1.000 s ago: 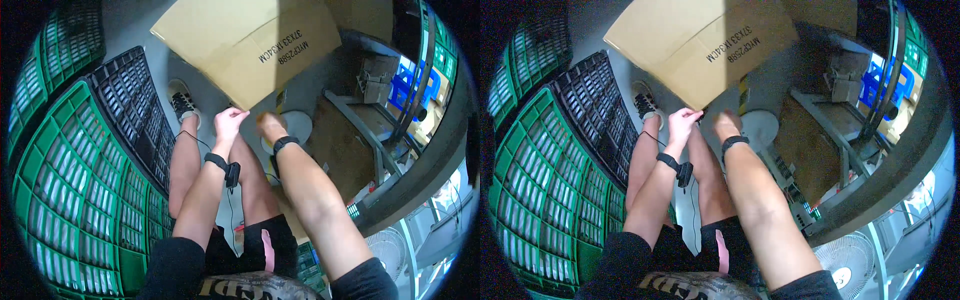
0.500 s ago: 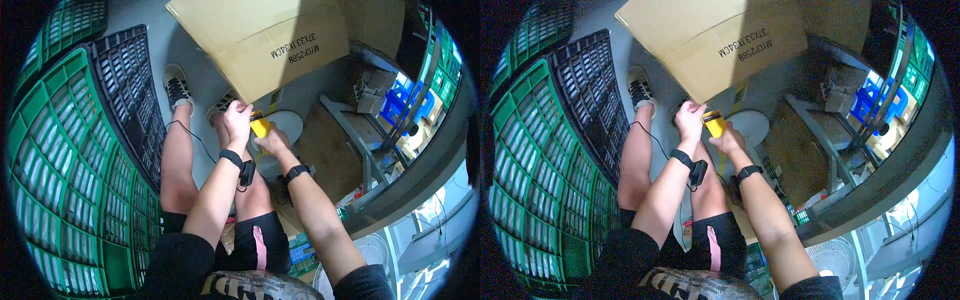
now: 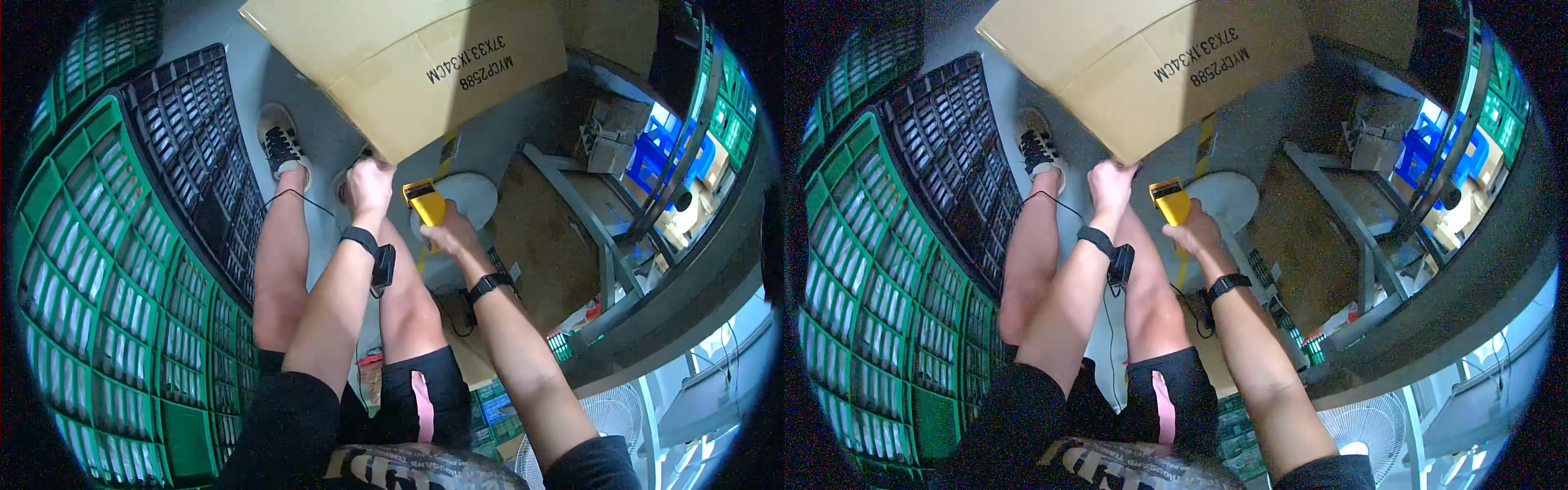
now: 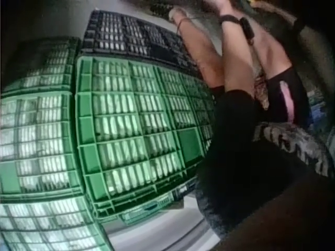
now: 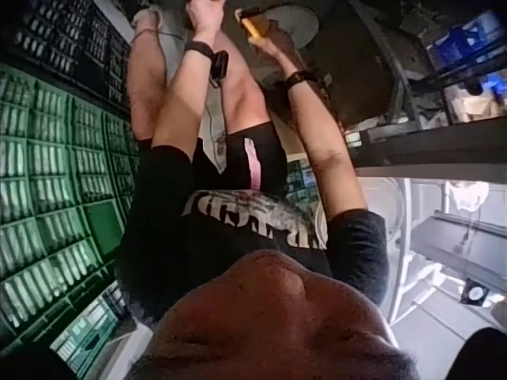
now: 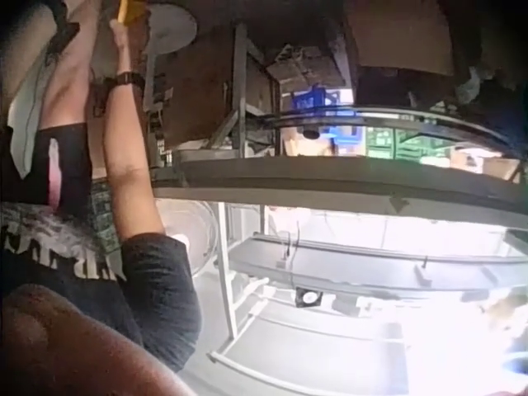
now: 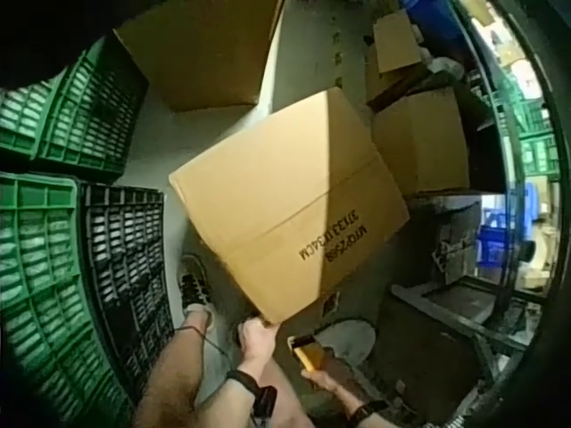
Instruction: The person folds the flaps of a cardboard box, seals it with a tape dispenser, and sets it aside. They then pick up a flat cardboard sheet, unfold it into a box shape, and fold the bottom flaps before sealing them with the tape dispenser.
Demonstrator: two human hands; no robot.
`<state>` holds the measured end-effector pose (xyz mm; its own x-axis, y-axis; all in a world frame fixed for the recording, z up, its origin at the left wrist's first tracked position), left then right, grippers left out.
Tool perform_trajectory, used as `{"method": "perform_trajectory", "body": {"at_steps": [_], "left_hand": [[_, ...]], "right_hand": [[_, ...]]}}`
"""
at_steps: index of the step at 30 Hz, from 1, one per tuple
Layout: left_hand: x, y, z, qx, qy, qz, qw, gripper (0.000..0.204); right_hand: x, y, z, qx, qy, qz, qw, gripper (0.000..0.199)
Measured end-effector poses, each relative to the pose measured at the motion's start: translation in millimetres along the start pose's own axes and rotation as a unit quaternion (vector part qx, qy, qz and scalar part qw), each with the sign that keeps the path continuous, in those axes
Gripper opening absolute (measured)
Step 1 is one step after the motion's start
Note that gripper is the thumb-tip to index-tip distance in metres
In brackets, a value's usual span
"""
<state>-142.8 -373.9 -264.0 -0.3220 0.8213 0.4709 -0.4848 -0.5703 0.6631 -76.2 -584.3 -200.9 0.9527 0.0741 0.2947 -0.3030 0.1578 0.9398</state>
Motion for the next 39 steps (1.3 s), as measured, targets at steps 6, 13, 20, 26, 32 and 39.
{"method": "perform_trajectory", "body": {"at_steps": [6, 13, 20, 26, 32, 39], "left_hand": [[17.2, -8.9, 15.4, -0.148, -0.034, 0.082, 0.985, 0.018], [32.0, -14.9, 21.4, -0.163, -0.071, 0.102, 0.979, 0.019], [31.6, -25.7, 12.1, -0.206, -0.072, 0.092, 0.971, 0.013], [41.0, -20.9, -21.3, 0.000, -0.004, 0.099, 0.995, 0.018], [-60.8, 42.4, -25.4, 0.134, 0.393, -0.049, 0.908, 0.038], [-65.4, 9.2, -4.4, 0.101, 0.460, -0.087, 0.878, 0.065]], "right_hand": [[-3.8, -6.4, 4.3, -0.016, -0.019, -0.023, 0.999, 0.073], [-6.9, -5.4, 5.4, -0.005, 0.004, -0.011, 1.000, 0.077], [-1.6, -3.5, -14.0, 0.006, 0.000, 0.006, 1.000, 0.077], [3.0, -5.7, -13.6, -0.003, 0.014, 0.006, 1.000, 0.078], [1.3, -2.4, -0.5, 0.010, 0.005, 0.012, 1.000, 0.079], [-0.1, 12.9, -14.8, 0.005, 0.007, -0.016, 1.000, 0.080]]}}
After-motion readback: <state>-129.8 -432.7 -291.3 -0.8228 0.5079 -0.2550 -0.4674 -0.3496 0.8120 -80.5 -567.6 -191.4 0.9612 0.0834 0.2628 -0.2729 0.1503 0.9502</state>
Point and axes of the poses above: each hand's wrist, its own y-axis away from the middle knuckle, its own x-axis out of the back of the hand, z = x × y, the point moved 9 cm from there along -y, towards the middle knuckle, and after that the axes turned 5 degrees about -x, right-handed, at the moved point
